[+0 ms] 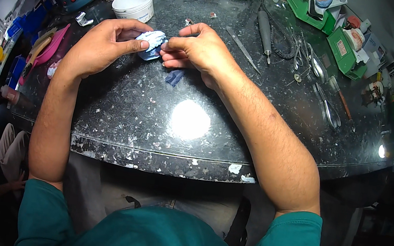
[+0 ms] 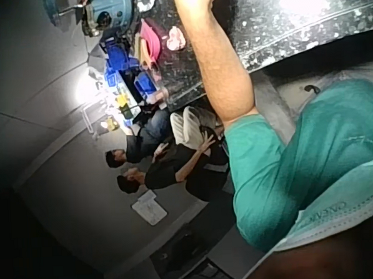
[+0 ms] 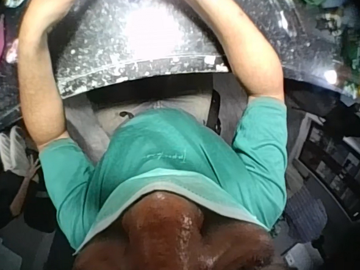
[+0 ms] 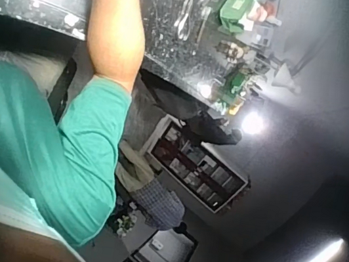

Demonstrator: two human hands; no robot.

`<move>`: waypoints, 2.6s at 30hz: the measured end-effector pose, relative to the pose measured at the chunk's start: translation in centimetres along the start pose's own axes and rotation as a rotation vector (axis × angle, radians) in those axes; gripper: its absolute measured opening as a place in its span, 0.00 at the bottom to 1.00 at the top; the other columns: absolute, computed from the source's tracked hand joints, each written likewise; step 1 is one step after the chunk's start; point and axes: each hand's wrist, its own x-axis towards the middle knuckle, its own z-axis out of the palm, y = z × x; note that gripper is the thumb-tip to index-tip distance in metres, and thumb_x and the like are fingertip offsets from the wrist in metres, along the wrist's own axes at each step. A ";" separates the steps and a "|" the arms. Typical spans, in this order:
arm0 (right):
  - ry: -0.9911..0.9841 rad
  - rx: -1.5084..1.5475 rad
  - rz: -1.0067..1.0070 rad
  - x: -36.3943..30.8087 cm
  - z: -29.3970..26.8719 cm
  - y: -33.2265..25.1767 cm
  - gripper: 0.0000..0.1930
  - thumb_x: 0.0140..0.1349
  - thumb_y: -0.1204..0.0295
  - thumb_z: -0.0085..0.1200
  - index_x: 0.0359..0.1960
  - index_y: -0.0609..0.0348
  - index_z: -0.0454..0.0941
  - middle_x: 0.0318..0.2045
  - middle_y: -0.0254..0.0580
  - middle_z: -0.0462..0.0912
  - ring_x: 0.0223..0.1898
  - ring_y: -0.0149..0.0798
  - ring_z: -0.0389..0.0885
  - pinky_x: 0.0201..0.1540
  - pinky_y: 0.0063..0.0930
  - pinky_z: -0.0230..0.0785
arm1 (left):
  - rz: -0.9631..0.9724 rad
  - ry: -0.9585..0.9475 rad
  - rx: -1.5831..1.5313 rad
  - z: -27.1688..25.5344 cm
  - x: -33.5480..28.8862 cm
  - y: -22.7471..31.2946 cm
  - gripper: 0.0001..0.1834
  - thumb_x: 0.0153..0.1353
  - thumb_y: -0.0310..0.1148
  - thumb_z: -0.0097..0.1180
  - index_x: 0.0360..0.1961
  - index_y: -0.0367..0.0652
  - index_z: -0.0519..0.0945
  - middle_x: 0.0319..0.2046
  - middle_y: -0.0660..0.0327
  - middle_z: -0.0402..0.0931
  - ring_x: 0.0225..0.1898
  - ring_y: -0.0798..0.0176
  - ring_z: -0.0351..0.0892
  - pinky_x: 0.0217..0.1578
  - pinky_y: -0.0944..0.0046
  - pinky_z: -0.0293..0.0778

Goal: The person uses a rotary tool to grind and smooth the surface of a blue dental mold held in their left hand. They periodically stop to inspect the mold, rotate it to access different areas, and wipe the surface with a blue cloth. The person also handles a second mold piece, fitting it against the first to check alignment.

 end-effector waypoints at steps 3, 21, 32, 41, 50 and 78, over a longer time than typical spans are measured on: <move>-0.010 0.011 0.001 0.0 0.0 0.0 0.24 0.62 0.79 0.62 0.54 0.71 0.61 0.39 0.60 0.86 0.36 0.42 0.89 0.40 0.31 0.87 | 0.002 0.006 0.031 0.0 -0.1 0.0 0.23 0.65 0.37 0.66 0.56 0.34 0.81 0.45 0.56 0.85 0.48 0.67 0.81 0.52 0.67 0.74; 0.107 0.014 -0.135 -1.7 -1.6 -0.3 0.19 0.67 0.68 0.60 0.51 0.68 0.69 0.40 0.55 0.85 0.40 0.39 0.88 0.45 0.29 0.84 | 0.404 0.244 0.730 3.3 0.5 0.4 0.30 0.50 0.35 0.68 0.56 0.36 0.80 0.34 0.45 0.83 0.41 0.46 0.84 0.68 0.53 0.67; 0.203 -0.948 -1.293 -3.4 -0.2 -0.9 0.33 0.51 0.72 0.72 0.62 0.53 0.75 0.60 0.51 0.76 0.60 0.54 0.78 0.61 0.40 0.75 | 0.284 0.248 -0.695 4.1 0.0 1.8 0.20 0.69 0.32 0.61 0.57 0.30 0.78 0.48 0.61 0.83 0.48 0.74 0.78 0.51 0.71 0.73; 0.114 -0.914 -1.478 -4.3 -1.3 -2.9 0.34 0.45 0.83 0.70 0.59 0.58 0.79 0.63 0.55 0.76 0.64 0.55 0.76 0.66 0.44 0.72 | 0.380 0.096 -0.909 3.6 -1.6 3.5 0.29 0.76 0.40 0.49 0.71 0.34 0.65 0.63 0.54 0.74 0.62 0.65 0.74 0.63 0.58 0.73; 0.009 -0.973 -1.396 -4.5 -1.9 -3.7 0.33 0.49 0.80 0.70 0.62 0.55 0.78 0.62 0.55 0.76 0.63 0.56 0.77 0.64 0.44 0.72 | 0.187 -0.064 -1.145 2.8 -2.1 3.9 0.26 0.78 0.41 0.46 0.70 0.38 0.68 0.60 0.56 0.76 0.61 0.62 0.76 0.63 0.53 0.75; -0.035 -0.990 -1.280 -4.3 -2.7 -3.3 0.32 0.58 0.74 0.67 0.67 0.52 0.73 0.65 0.55 0.73 0.63 0.55 0.77 0.65 0.41 0.71 | 0.168 0.011 -1.078 4.0 -1.6 3.1 0.26 0.78 0.41 0.45 0.70 0.36 0.67 0.60 0.54 0.76 0.60 0.61 0.78 0.61 0.54 0.77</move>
